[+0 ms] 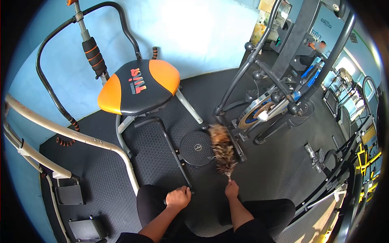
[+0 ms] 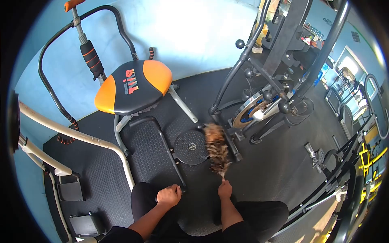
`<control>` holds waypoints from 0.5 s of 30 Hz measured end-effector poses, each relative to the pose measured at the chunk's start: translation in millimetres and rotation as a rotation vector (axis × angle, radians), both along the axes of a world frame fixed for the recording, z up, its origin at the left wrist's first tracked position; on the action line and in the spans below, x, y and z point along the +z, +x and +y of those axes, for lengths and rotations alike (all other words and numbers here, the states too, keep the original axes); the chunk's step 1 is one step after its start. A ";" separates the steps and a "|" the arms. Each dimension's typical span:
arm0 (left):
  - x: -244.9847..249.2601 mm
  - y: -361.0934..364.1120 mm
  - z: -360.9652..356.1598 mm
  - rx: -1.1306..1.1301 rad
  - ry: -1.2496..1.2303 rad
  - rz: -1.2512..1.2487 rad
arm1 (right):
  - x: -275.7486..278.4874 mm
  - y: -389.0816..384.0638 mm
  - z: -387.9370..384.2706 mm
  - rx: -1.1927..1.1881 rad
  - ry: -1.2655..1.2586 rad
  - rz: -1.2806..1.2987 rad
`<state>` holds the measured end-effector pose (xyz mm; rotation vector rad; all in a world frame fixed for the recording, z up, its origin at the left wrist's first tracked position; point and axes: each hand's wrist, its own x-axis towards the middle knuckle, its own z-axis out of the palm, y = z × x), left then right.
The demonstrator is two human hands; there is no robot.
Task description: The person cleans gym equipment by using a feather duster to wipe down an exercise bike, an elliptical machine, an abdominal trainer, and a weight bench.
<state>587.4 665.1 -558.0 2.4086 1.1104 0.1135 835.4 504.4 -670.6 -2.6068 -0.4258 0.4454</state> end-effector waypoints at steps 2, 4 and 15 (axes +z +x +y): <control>-2.9 -0.8 -0.2 -0.004 0.005 -0.013 | 22.8 15.6 1.9 -0.134 -0.030 0.041; -2.6 1.3 -0.5 -0.006 0.011 -0.021 | 43.3 36.5 10.8 0.039 -0.062 -0.098; 20.6 4.0 22.1 -0.225 -0.401 0.396 | 297.0 105.0 -10.5 0.797 -0.461 -0.223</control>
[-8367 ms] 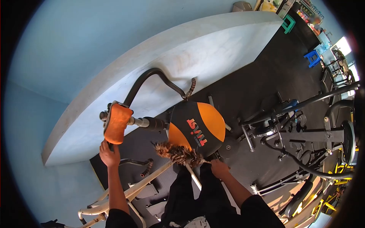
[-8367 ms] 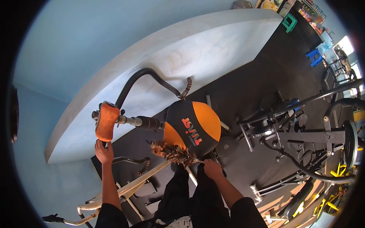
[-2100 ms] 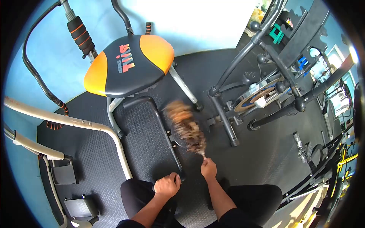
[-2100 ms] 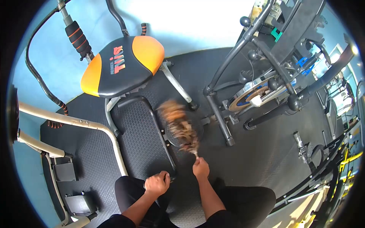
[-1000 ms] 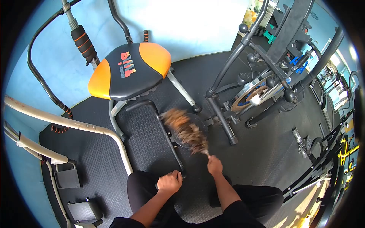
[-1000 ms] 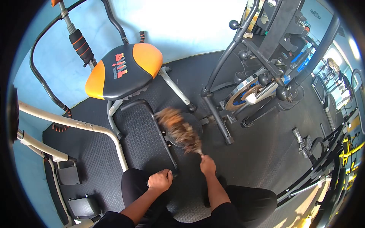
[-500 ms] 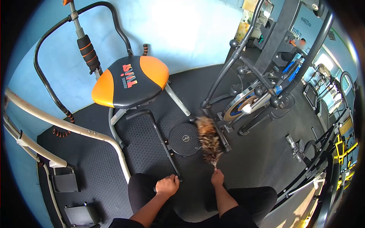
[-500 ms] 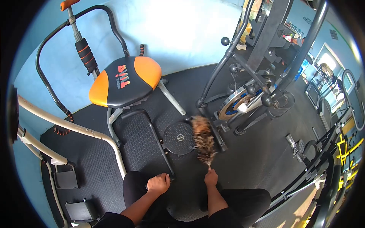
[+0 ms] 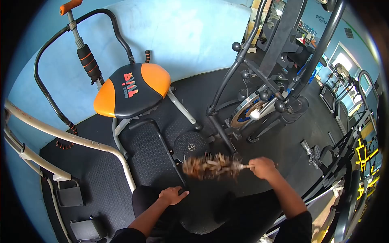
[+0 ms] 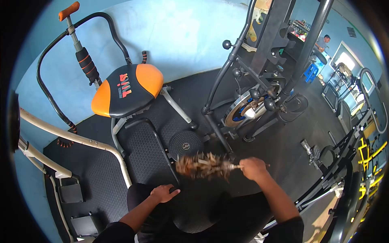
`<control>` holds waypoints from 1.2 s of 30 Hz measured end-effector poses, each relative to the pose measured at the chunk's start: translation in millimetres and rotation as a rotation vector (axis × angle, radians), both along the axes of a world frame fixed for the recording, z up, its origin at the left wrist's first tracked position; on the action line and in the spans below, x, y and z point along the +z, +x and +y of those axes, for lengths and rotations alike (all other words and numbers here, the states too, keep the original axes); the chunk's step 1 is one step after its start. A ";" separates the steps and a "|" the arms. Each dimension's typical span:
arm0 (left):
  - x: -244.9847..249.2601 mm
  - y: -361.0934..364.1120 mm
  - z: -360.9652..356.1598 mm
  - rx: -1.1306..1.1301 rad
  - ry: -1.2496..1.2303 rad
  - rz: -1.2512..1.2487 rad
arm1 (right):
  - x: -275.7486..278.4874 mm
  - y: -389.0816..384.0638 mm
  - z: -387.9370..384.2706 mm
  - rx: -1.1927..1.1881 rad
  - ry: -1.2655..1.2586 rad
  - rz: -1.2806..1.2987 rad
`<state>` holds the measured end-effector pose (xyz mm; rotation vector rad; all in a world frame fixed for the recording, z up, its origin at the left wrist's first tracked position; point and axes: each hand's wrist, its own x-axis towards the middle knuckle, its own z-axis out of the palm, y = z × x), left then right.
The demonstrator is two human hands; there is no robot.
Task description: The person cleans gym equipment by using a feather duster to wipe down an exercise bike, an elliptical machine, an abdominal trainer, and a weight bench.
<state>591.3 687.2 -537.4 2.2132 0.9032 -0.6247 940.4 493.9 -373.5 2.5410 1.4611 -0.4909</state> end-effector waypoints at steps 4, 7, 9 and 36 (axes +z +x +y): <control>-5.7 7.8 6.8 -0.012 -0.075 0.080 | -19.0 -4.0 -13.0 0.053 -0.094 0.145; -2.1 8.9 7.3 -0.010 -0.063 0.111 | -32.0 -1.6 14.0 0.111 -0.237 0.135; 5.3 11.7 2.3 0.003 -0.034 0.150 | -37.8 5.6 35.4 0.103 -0.537 0.205; 260.4 -204.2 -46.8 0.222 0.029 -0.011 | 223.7 -196.8 -78.6 -0.137 -0.193 0.598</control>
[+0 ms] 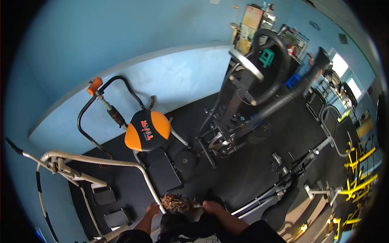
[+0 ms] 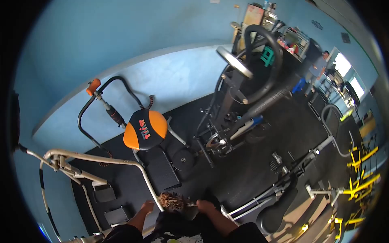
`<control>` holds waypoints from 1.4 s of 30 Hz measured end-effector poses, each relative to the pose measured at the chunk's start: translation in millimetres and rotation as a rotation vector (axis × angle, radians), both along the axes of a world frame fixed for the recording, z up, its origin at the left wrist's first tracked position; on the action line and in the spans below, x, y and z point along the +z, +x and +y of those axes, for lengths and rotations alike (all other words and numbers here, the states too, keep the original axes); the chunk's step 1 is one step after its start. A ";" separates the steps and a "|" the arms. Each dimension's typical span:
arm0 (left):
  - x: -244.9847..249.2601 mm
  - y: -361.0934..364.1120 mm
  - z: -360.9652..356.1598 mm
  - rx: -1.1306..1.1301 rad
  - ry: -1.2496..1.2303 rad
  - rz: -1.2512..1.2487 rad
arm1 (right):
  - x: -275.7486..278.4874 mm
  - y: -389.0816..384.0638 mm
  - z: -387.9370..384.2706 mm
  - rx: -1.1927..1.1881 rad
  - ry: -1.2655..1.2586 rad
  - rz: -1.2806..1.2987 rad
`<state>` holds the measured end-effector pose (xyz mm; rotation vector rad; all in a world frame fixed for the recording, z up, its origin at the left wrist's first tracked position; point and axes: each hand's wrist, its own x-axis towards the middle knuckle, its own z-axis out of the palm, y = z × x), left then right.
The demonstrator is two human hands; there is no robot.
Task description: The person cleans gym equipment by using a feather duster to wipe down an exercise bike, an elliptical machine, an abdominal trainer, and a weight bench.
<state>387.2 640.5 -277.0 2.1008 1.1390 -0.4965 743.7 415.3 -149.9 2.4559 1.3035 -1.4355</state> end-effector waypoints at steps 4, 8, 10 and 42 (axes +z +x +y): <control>72.0 -35.2 30.4 0.223 0.064 -0.047 | 75.5 22.5 -22.9 -0.189 -0.037 -0.085; 83.2 -32.5 29.4 0.051 0.081 0.090 | 96.8 29.7 -66.9 -0.438 0.108 -0.112; 83.7 -23.7 12.1 0.206 -0.075 0.018 | 94.9 34.6 -87.8 -0.524 0.168 -0.091; 577.1 606.9 -15.5 -0.331 0.367 -1.608 | 408.1 235.2 -83.5 -0.779 1.523 0.109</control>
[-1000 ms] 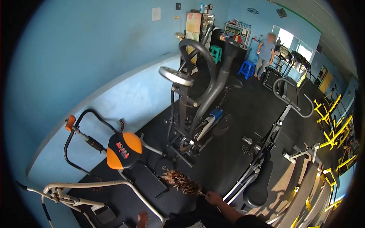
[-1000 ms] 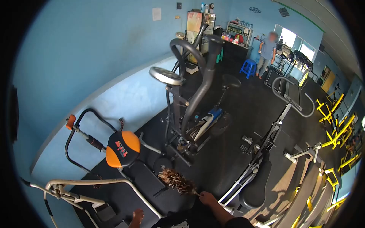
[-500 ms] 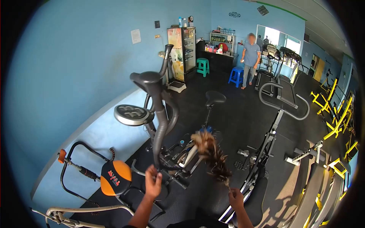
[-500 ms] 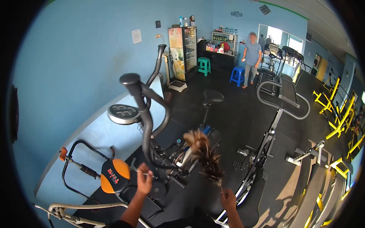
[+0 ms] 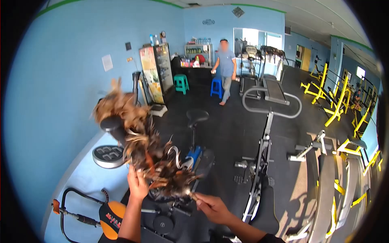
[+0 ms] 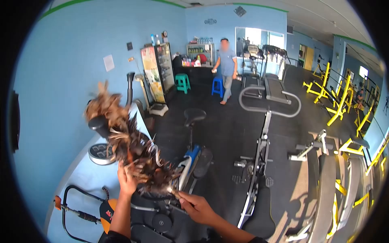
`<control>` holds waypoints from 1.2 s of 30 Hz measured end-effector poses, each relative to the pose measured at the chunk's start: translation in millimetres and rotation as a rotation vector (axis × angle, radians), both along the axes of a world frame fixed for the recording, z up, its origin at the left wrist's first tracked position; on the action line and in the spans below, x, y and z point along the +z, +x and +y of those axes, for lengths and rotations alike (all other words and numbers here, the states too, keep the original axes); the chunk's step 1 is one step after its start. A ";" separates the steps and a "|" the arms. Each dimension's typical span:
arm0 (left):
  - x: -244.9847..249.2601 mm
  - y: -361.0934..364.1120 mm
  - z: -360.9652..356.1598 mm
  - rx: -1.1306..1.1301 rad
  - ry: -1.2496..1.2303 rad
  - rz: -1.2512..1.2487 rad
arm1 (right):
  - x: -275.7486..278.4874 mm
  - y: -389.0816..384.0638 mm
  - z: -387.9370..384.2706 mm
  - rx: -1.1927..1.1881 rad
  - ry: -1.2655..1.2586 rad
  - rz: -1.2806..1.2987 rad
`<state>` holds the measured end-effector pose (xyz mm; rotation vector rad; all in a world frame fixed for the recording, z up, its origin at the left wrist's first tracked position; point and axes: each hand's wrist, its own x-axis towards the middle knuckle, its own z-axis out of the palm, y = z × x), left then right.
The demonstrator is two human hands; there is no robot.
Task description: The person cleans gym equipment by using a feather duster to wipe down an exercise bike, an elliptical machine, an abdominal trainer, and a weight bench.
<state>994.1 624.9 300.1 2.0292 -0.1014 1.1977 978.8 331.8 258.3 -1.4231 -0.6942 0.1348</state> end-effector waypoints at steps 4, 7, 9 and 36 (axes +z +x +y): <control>-28.1 6.7 22.0 -0.220 -0.098 0.018 | 13.1 -23.5 -2.5 -0.078 -0.130 -0.159; -28.7 -0.8 15.2 -0.295 -0.294 0.129 | -20.0 -55.0 3.8 -0.130 -0.258 0.008; -25.7 -6.8 10.3 -0.124 -0.054 0.037 | -75.9 -83.6 9.7 -0.180 -0.329 0.055; -151.6 -51.4 46.2 -0.449 -0.278 0.372 | -69.9 -177.6 -20.6 -0.867 -0.456 0.022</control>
